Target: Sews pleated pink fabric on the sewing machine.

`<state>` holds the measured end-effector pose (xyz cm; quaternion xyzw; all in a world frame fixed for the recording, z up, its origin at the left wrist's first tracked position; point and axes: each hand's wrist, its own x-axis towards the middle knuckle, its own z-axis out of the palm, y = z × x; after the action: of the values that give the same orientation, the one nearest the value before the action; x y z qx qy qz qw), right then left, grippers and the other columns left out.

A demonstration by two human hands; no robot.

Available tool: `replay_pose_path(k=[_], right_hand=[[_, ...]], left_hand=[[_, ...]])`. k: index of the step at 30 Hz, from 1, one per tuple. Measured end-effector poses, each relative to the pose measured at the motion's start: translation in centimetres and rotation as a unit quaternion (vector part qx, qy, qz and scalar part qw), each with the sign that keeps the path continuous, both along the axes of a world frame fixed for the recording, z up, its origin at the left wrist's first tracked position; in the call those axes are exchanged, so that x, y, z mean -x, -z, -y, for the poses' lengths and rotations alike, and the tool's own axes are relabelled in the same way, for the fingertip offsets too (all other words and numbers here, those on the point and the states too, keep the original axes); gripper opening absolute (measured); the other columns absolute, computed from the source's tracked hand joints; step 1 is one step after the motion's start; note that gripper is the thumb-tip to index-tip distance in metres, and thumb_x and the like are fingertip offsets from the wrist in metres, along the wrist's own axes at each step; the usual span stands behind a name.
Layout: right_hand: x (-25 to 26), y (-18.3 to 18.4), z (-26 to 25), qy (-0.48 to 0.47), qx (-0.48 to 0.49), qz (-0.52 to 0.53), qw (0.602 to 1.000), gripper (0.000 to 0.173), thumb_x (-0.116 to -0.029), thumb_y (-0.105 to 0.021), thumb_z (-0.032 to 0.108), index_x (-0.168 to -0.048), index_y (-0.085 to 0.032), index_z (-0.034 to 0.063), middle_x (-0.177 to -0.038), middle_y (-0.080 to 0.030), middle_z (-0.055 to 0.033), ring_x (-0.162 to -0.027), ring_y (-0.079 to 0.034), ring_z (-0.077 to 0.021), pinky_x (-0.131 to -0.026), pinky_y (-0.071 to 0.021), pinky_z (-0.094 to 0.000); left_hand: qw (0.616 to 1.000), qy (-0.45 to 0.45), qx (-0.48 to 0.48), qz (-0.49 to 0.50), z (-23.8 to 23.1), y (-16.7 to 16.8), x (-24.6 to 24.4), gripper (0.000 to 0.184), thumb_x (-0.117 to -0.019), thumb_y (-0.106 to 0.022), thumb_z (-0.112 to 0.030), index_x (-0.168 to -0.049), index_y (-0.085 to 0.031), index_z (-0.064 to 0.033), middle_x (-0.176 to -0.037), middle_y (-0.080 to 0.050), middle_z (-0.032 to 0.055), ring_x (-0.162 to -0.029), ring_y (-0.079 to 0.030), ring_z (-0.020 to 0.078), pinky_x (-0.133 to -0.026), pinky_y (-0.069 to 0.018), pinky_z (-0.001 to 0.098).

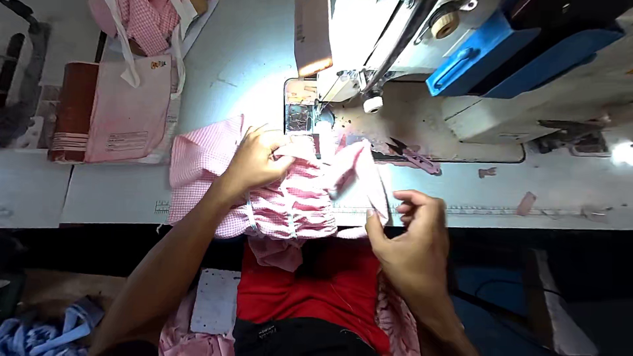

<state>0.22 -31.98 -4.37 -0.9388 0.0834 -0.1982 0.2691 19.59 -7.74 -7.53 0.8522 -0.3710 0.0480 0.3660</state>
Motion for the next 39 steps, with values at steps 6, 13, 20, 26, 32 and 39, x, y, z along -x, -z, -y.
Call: replay_pose_path(k=[6,13,20,26,32,39], right_hand=[[-6.3,0.6,-4.9,-0.206,-0.058,0.089,0.973,0.017,-0.0951,-0.061,0.008,-0.107,-0.073,0.0031,-0.103,-0.070,-0.0090,-0.099,-0.067,-0.0184,-0.086,-0.0570,-0.0333],[-9.2,3.5,-4.2,-0.160,0.014,-0.028,0.987,0.042,-0.0956,-0.064,0.024,-0.134,-0.064,0.0057,-0.123,-0.065,-0.0153,-0.116,-0.063,-0.0305,-0.096,-0.0535,-0.0471],[-9.9,2.0,-3.6,-0.177,0.016,-0.056,0.982,0.032,-0.1020,-0.060,0.025,-0.128,-0.064,0.0057,-0.109,-0.069,-0.0103,-0.094,-0.068,-0.0232,-0.081,-0.0575,-0.0419],[-10.2,3.2,-4.2,-0.164,0.182,-0.080,0.966,0.046,-0.1047,-0.044,0.028,-0.147,-0.057,0.0146,-0.114,-0.061,-0.0155,-0.104,-0.058,-0.0356,-0.078,-0.0502,-0.0486],[-11.1,3.2,-3.4,-0.153,0.214,-0.119,0.957,0.055,-0.1036,-0.037,0.037,-0.154,-0.050,0.0204,-0.130,-0.055,-0.0187,-0.119,-0.050,-0.0411,-0.090,-0.0393,-0.0606],[-10.3,3.6,-3.2,-0.188,0.208,-0.081,0.956,0.052,-0.1035,-0.041,0.039,-0.146,-0.059,0.0150,-0.150,-0.053,-0.0110,-0.126,-0.051,-0.0368,-0.097,-0.0381,-0.0569]], left_hand=[[0.998,0.039,-0.035,-0.045,4.8,-1.5,-2.3,0.021,-0.0879,-0.071,-0.031,-0.077,-0.069,-0.0133,-0.070,-0.063,0.0012,-0.067,-0.060,0.0162,-0.062,-0.0471,0.0425],[0.979,0.140,0.105,-0.103,2.2,0.7,-3.8,0.022,-0.0900,-0.070,-0.020,-0.106,-0.074,-0.0063,-0.093,-0.071,0.0007,-0.087,-0.066,0.0068,-0.080,-0.0557,0.0259],[0.992,-0.008,0.078,-0.102,3.7,0.4,-4.1,0.018,-0.1013,-0.064,-0.023,-0.100,-0.076,-0.0099,-0.074,-0.066,-0.0055,-0.063,-0.057,0.0000,-0.064,-0.0484,0.0215],[0.994,-0.073,0.048,-0.061,3.9,0.7,-3.9,0.025,-0.1044,-0.058,-0.028,-0.100,-0.075,-0.0104,-0.082,-0.068,-0.0011,-0.072,-0.061,0.0053,-0.070,-0.0511,0.0261],[0.994,0.005,0.082,0.076,3.3,0.8,-2.9,0.024,-0.0966,-0.059,-0.011,-0.113,-0.077,-0.0103,-0.108,-0.068,0.0095,-0.105,-0.061,0.0206,-0.094,-0.0480,0.0365],[0.990,0.020,-0.064,0.128,2.8,1.4,-1.3,0.032,-0.0968,-0.056,-0.015,-0.120,-0.077,-0.0196,-0.111,-0.071,0.0070,-0.106,-0.061,0.0266,-0.090,-0.0464,0.0429]])
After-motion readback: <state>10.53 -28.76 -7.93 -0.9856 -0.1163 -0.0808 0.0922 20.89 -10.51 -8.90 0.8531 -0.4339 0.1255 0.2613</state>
